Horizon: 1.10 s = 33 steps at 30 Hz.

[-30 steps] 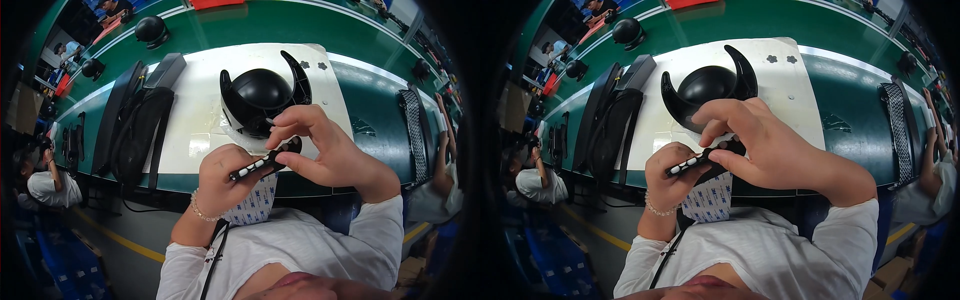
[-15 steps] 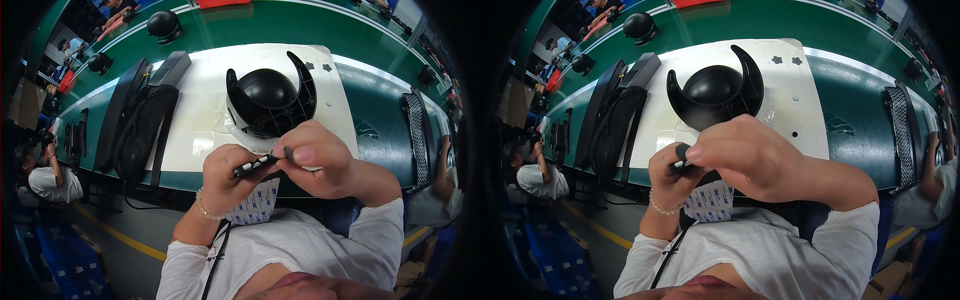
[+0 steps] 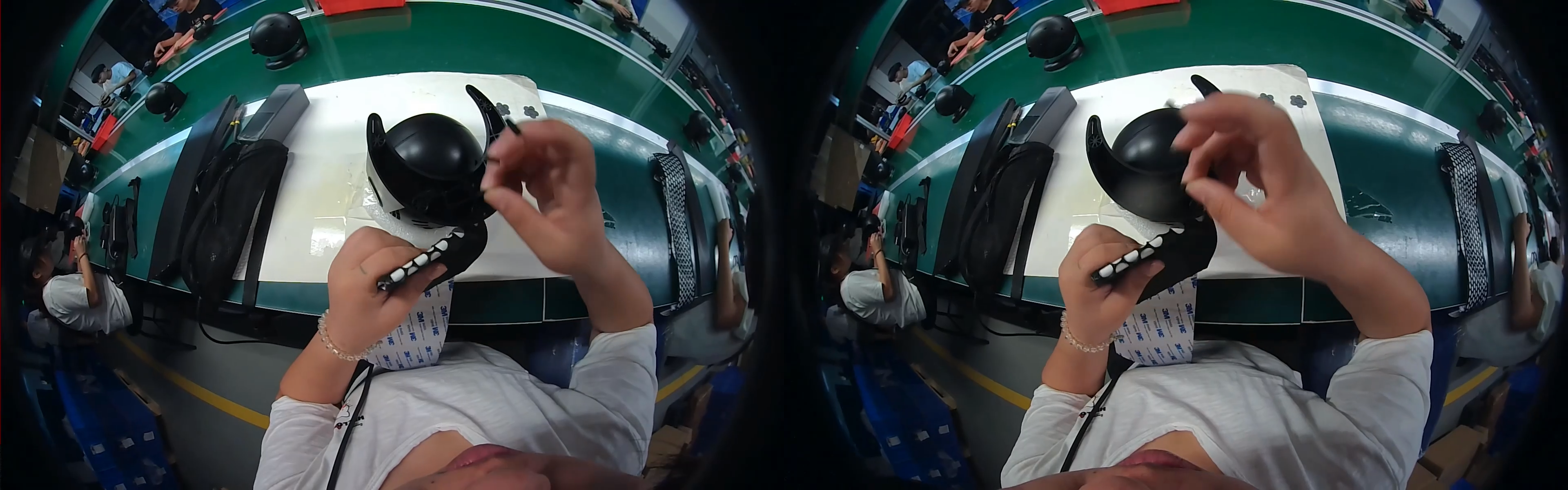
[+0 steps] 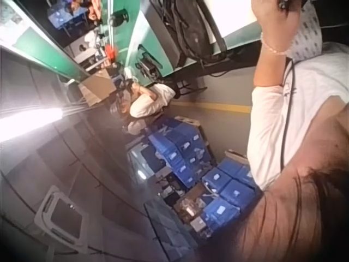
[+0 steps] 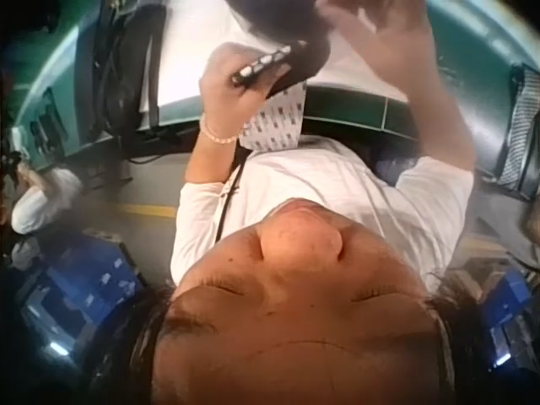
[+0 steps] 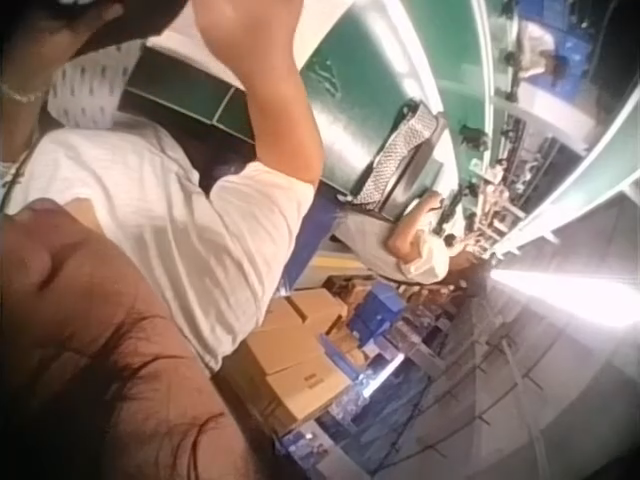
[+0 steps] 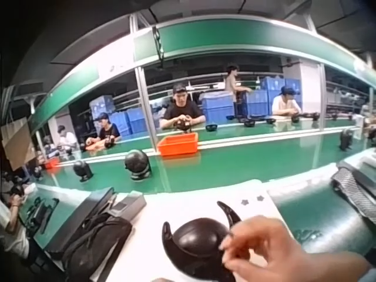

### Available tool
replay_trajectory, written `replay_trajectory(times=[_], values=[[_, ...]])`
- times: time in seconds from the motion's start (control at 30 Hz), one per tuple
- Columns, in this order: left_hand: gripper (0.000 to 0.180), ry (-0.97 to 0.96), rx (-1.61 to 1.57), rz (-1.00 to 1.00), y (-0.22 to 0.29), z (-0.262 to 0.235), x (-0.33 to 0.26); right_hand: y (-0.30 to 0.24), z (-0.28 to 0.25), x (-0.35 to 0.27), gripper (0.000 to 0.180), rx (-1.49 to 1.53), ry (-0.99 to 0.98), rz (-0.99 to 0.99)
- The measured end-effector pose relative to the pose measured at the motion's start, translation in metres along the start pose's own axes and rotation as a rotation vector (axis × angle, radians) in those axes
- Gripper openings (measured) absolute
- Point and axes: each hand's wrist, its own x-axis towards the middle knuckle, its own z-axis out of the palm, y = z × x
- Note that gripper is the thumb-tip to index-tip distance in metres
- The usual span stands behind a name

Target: The person is assembling black plastic components for lighting fixtures at a factory workstation.

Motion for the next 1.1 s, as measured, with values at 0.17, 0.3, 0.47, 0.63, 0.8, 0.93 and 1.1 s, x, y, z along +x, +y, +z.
replay_trajectory(times=[0.17, 0.3, 0.47, 0.63, 0.8, 0.93, 1.1], values=[[0.021, 0.066, 0.216, 0.212, 0.0, 0.003, 0.004, 0.004, 0.002, 0.007, 0.059, 0.042, 0.053, 0.225], [0.02, 0.095, 0.193, 0.195, -0.007, 0.008, 0.011, -0.003, 0.0, 0.011, 0.057, -0.041, -0.034, 0.293], [0.02, 0.091, 0.084, 0.161, -0.014, 0.014, 0.014, -0.003, 0.003, 0.012, 0.056, -0.13, -0.018, 0.248], [0.021, 0.07, 0.101, 0.137, -0.011, 0.015, 0.016, -0.004, 0.004, 0.007, 0.054, -0.193, -0.012, 0.173], [0.024, 0.09, 0.092, 0.171, -0.018, 0.017, 0.014, -0.019, 0.011, 0.004, 0.058, -0.631, -0.178, -0.156], [0.024, 0.138, 0.148, 0.269, -0.018, 0.017, 0.015, -0.025, 0.011, 0.002, 0.053, -0.627, -0.227, -0.143], [0.022, 0.127, 0.069, 0.199, -0.021, 0.019, 0.014, -0.011, -0.008, -0.008, 0.064, -0.391, 0.042, 0.077]])
